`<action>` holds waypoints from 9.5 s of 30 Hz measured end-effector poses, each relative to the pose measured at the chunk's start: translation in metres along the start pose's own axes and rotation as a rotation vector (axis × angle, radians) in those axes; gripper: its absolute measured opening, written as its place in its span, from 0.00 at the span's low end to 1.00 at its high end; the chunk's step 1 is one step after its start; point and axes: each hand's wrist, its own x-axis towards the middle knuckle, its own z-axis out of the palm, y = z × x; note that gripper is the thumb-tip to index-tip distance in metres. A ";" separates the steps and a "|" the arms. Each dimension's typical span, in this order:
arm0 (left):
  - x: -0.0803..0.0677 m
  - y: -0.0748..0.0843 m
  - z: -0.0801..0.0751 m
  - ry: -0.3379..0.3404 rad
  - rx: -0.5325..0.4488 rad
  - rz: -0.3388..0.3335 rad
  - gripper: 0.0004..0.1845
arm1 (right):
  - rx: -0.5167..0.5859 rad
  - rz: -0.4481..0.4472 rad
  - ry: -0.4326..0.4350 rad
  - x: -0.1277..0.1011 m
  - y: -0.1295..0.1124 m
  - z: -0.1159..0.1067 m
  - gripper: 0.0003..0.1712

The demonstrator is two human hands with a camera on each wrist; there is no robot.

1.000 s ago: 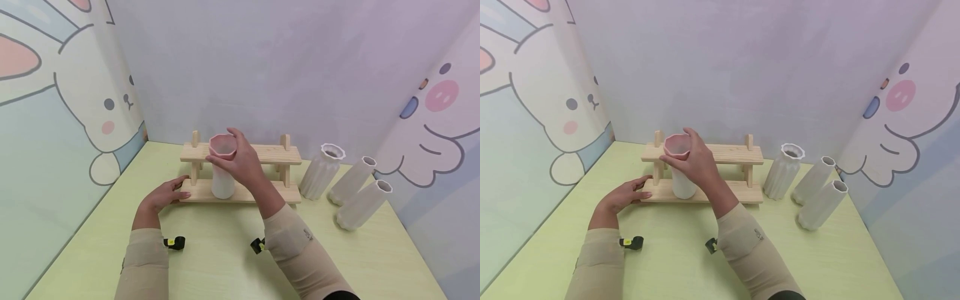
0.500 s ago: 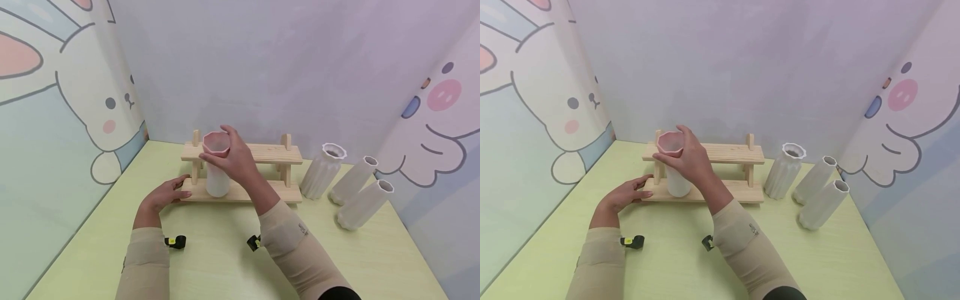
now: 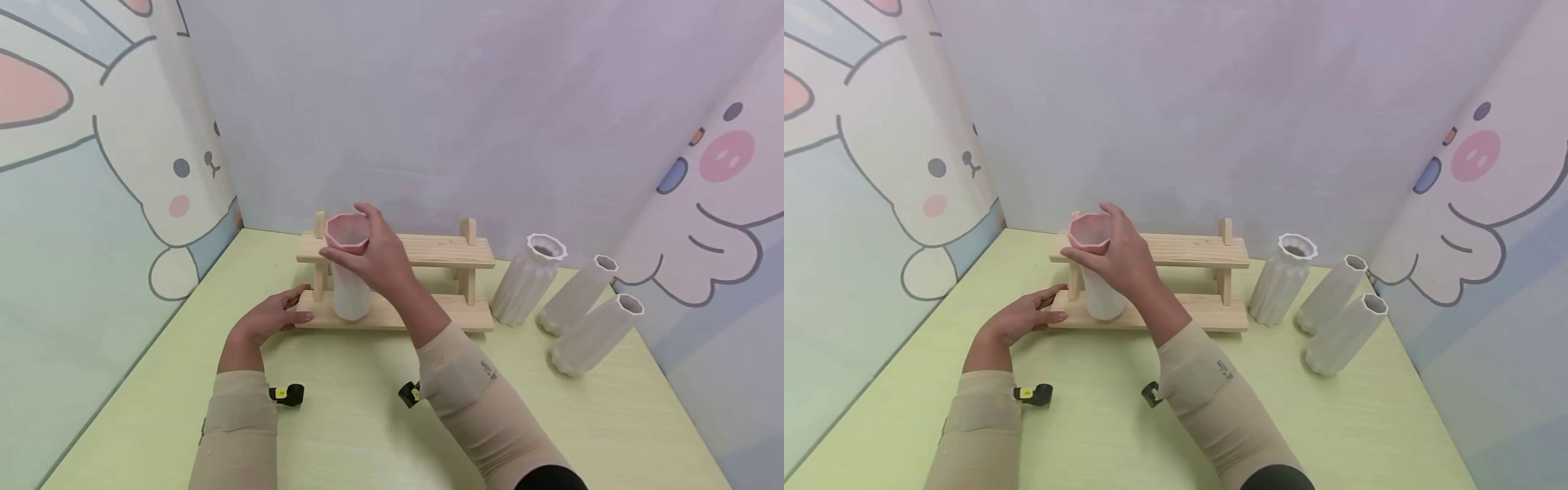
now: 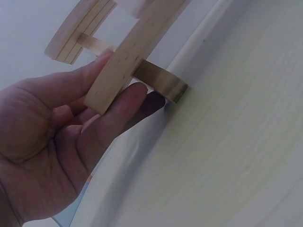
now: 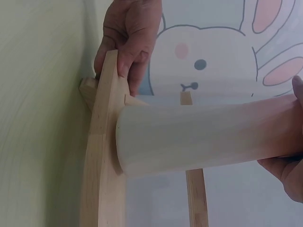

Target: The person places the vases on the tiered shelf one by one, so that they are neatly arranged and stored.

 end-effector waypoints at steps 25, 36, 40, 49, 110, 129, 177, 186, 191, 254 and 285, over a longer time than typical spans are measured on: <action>0.007 -0.015 -0.005 0.028 0.064 -0.010 0.45 | 0.085 0.075 0.089 -0.001 0.013 0.029 0.54; 0.008 -0.014 -0.004 0.033 0.068 -0.009 0.44 | 0.020 0.041 0.139 -0.002 0.011 0.030 0.53; 0.005 -0.008 -0.003 0.035 0.071 -0.011 0.44 | 0.028 0.037 0.140 -0.002 0.010 0.030 0.53; -0.012 0.017 0.004 0.018 0.048 -0.039 0.42 | 0.059 0.035 0.130 -0.002 0.012 0.032 0.53; 0.002 -0.004 0.004 0.033 0.015 -0.009 0.43 | 0.268 -0.031 0.094 -0.083 0.067 -0.064 0.59; 0.000 0.004 0.004 0.015 0.008 -0.025 0.43 | 0.222 0.026 0.177 -0.088 0.077 -0.097 0.54; 0.008 -0.015 -0.002 0.018 0.025 0.007 0.43 | 0.067 0.198 0.651 -0.097 0.160 -0.195 0.58; -0.001 -0.004 -0.002 -0.002 0.002 0.011 0.42 | 0.182 0.271 0.608 -0.091 0.176 -0.193 0.59; -0.007 0.007 0.001 -0.009 -0.004 0.016 0.42 | 0.175 0.349 0.570 -0.089 0.186 -0.191 0.60; 0.007 -0.012 -0.004 0.036 0.064 -0.014 0.44 | 0.072 0.297 0.713 -0.093 0.200 -0.183 0.38; -0.003 0.010 0.000 -0.019 -0.001 -0.005 0.42 | 0.077 0.186 0.733 -0.092 0.157 -0.187 0.34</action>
